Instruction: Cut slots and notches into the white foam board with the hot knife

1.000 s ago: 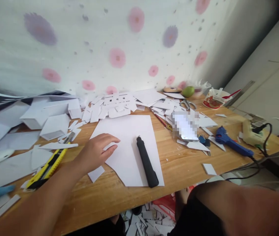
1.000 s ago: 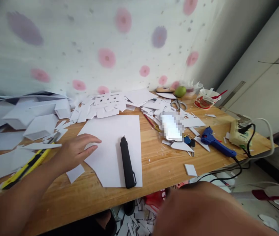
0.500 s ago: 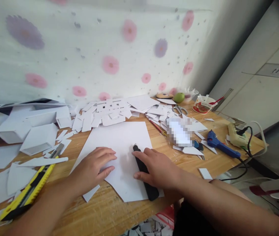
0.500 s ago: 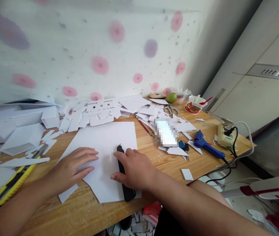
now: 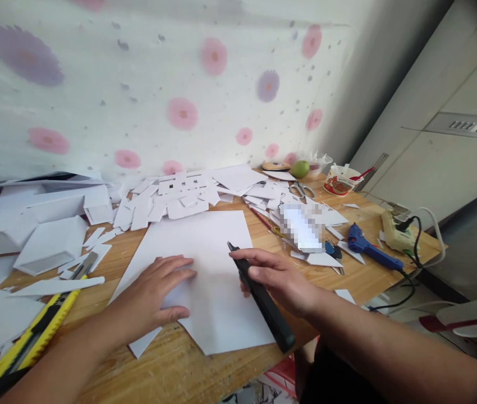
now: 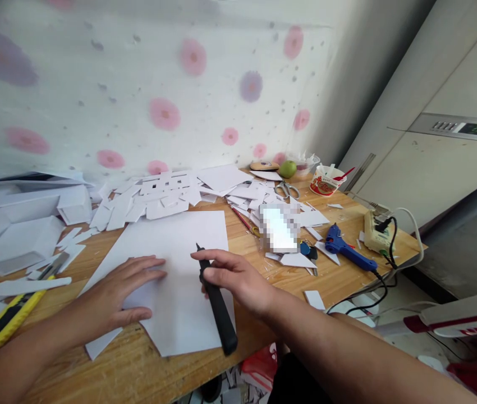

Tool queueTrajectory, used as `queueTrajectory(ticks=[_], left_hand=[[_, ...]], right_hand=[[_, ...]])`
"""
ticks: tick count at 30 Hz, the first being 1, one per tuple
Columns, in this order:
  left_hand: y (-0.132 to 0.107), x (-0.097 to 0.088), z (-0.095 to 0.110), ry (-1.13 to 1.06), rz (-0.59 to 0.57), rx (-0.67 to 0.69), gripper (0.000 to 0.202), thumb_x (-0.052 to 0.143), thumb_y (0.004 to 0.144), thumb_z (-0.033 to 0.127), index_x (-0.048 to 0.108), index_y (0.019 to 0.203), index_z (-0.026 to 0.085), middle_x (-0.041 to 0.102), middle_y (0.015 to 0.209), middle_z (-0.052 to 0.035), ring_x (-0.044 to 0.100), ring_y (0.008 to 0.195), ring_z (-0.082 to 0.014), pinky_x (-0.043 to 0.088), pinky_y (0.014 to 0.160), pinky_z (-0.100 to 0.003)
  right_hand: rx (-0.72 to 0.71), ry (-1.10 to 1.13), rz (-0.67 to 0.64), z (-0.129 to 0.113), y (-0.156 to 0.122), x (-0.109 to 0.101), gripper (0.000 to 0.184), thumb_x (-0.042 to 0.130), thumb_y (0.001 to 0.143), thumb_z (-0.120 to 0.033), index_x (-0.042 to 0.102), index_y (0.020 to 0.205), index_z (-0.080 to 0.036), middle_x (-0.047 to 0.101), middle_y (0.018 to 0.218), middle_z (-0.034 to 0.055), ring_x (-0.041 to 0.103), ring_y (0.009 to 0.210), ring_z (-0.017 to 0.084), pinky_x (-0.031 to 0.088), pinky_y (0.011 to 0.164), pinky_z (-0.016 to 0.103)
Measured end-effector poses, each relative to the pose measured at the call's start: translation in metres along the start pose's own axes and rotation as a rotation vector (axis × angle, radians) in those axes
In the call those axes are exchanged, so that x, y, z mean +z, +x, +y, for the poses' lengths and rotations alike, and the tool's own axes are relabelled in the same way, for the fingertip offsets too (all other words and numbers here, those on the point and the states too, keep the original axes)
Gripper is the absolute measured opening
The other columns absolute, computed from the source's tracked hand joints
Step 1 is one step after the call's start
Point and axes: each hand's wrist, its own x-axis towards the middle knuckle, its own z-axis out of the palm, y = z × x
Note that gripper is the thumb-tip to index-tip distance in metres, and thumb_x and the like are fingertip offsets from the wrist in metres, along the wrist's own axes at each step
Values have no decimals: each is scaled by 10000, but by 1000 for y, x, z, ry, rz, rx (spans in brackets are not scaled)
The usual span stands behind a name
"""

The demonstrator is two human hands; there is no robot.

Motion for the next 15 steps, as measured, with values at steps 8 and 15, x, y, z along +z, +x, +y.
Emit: queueTrajectory(ticks=[8, 15], left_hand=[[1, 3, 1, -59, 55, 16, 573, 658, 871, 639, 638, 1338, 308, 530, 1526, -100, 451, 1413, -340, 392, 1150, -524], [3, -1, 3, -70, 43, -11, 646, 603, 861, 723, 645, 1342, 294, 538, 1518, -121, 459, 1410, -354, 412, 1135, -537]], right_hand=[[-54, 461, -6, 6, -20, 21, 621, 810, 766, -287, 547, 1328, -273, 752, 848, 9, 734, 814, 187, 535, 897, 392], [-63, 411, 23, 28, -26, 51, 448, 905, 691, -367, 689, 1045, -196, 668, 668, -34, 506, 498, 62, 415, 500, 187]])
